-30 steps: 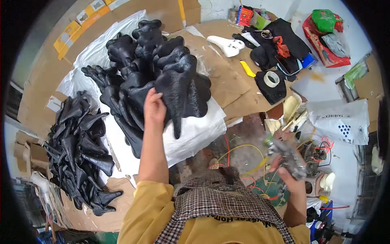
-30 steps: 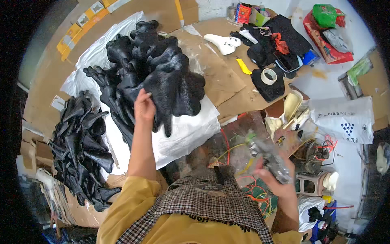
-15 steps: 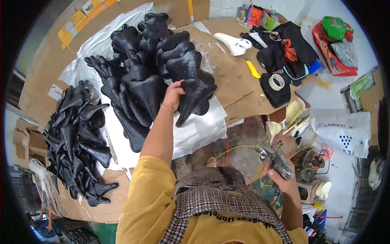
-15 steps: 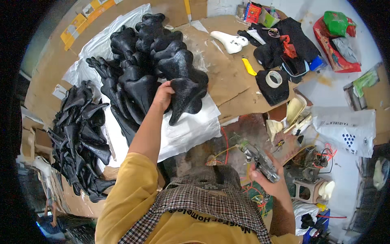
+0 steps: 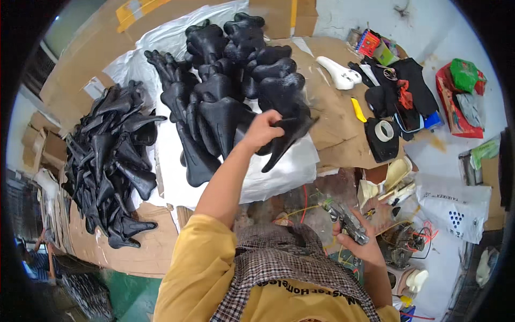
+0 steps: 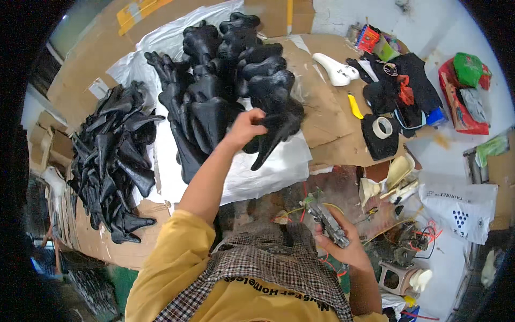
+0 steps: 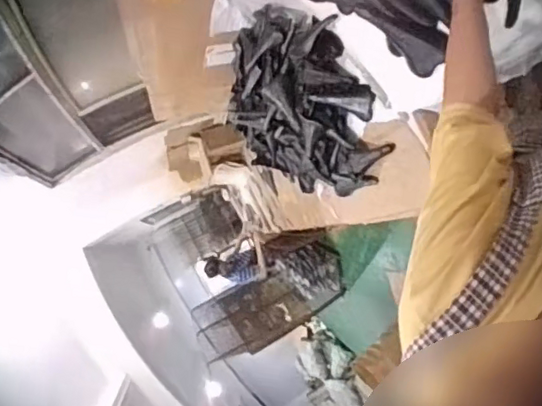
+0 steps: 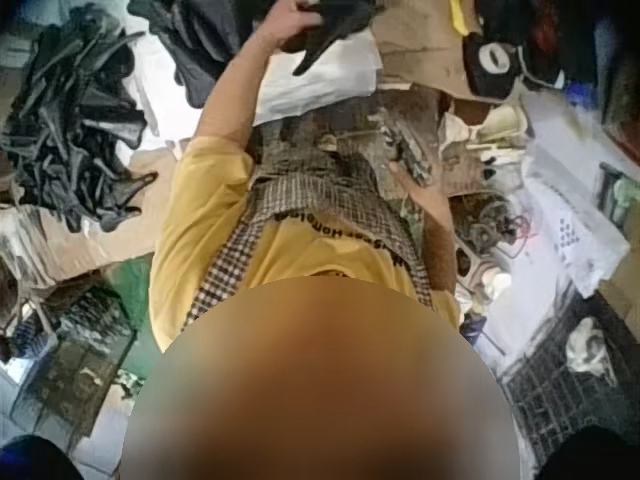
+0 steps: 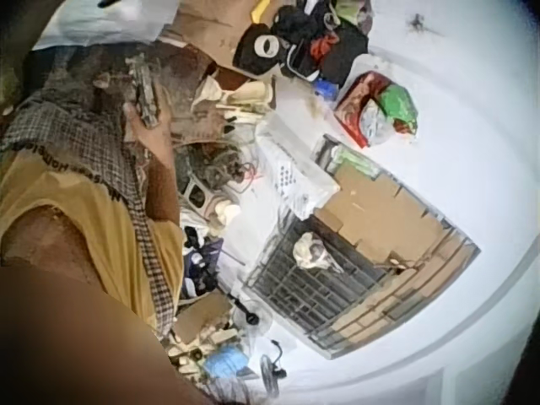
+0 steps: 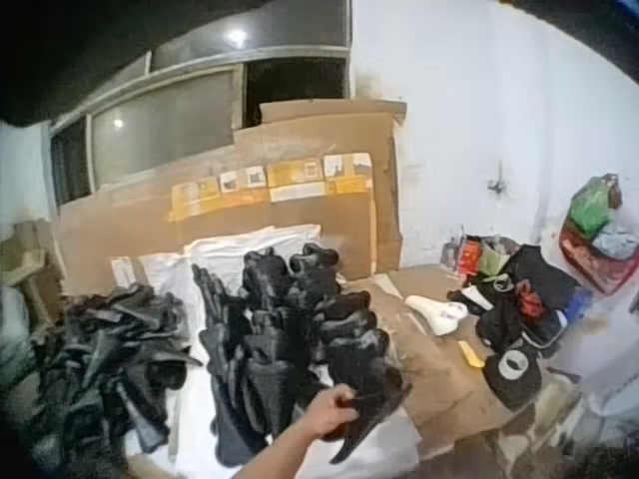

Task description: Sorting bicycle seat components and using an air blow gun to clean or process them before packing.

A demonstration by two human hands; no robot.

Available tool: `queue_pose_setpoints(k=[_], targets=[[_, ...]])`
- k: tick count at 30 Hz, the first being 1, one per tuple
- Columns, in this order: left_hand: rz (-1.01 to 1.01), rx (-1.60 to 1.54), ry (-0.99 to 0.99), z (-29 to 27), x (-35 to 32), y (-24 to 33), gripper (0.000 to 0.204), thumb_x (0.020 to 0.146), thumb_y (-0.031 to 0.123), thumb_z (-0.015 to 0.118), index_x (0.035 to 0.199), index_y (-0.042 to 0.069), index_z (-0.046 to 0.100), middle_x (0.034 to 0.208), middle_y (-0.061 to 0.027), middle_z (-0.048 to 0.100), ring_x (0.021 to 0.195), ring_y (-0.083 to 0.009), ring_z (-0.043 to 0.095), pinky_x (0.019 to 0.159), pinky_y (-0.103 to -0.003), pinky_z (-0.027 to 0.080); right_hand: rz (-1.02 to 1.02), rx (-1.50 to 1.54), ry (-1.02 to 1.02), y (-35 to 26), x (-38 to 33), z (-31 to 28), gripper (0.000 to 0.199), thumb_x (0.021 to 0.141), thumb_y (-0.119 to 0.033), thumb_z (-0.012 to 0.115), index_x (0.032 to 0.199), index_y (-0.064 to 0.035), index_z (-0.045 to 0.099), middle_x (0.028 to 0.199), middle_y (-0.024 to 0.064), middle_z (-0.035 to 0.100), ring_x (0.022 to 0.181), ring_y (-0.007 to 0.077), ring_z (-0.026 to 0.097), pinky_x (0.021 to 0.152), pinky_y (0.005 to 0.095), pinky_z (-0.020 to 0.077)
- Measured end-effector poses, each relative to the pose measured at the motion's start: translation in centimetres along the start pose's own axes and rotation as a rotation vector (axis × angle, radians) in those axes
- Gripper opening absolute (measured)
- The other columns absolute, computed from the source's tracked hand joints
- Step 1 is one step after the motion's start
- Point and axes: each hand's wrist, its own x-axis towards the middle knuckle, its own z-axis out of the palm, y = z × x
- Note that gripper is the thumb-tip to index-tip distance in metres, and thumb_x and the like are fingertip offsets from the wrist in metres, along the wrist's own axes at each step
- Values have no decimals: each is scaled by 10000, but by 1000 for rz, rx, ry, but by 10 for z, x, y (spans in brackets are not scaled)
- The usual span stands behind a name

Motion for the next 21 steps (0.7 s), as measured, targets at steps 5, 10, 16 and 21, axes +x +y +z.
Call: queue_pose_setpoints(k=[5,10,16,21], targets=[[298,-401,689,-140,-83,53,218,689,93,656,874,19,567,821,-44,568,769,-170,546,703,-267,433,18,-2,-85,-13,1,23,610,762,-39,660,1301,6,379,927,55,585,850,137,571,774,285,465],[265,-776,1352,-301,-203,30,546,801,336,632,1235,70,436,1259,-70,413,1150,-243,362,904,-402,311,41,-131,-206,-19,10,54,609,755,-99,695,1289,-18,414,905,12,582,833,74,534,738,223,436],[9,-501,1379,-295,-222,-42,392,794,201,617,1150,107,484,1066,-40,542,943,-230,510,729,-331,400,-168,27,-7,-39,8,72,581,763,-101,676,1269,15,415,856,21,586,776,87,542,699,235,454],[-172,-607,900,-232,-145,-78,307,809,140,567,1095,43,507,977,-81,609,806,-219,588,637,-284,448,-211,-66,38,-37,-7,71,618,747,-74,686,1283,21,393,852,42,589,761,99,551,693,242,459]])
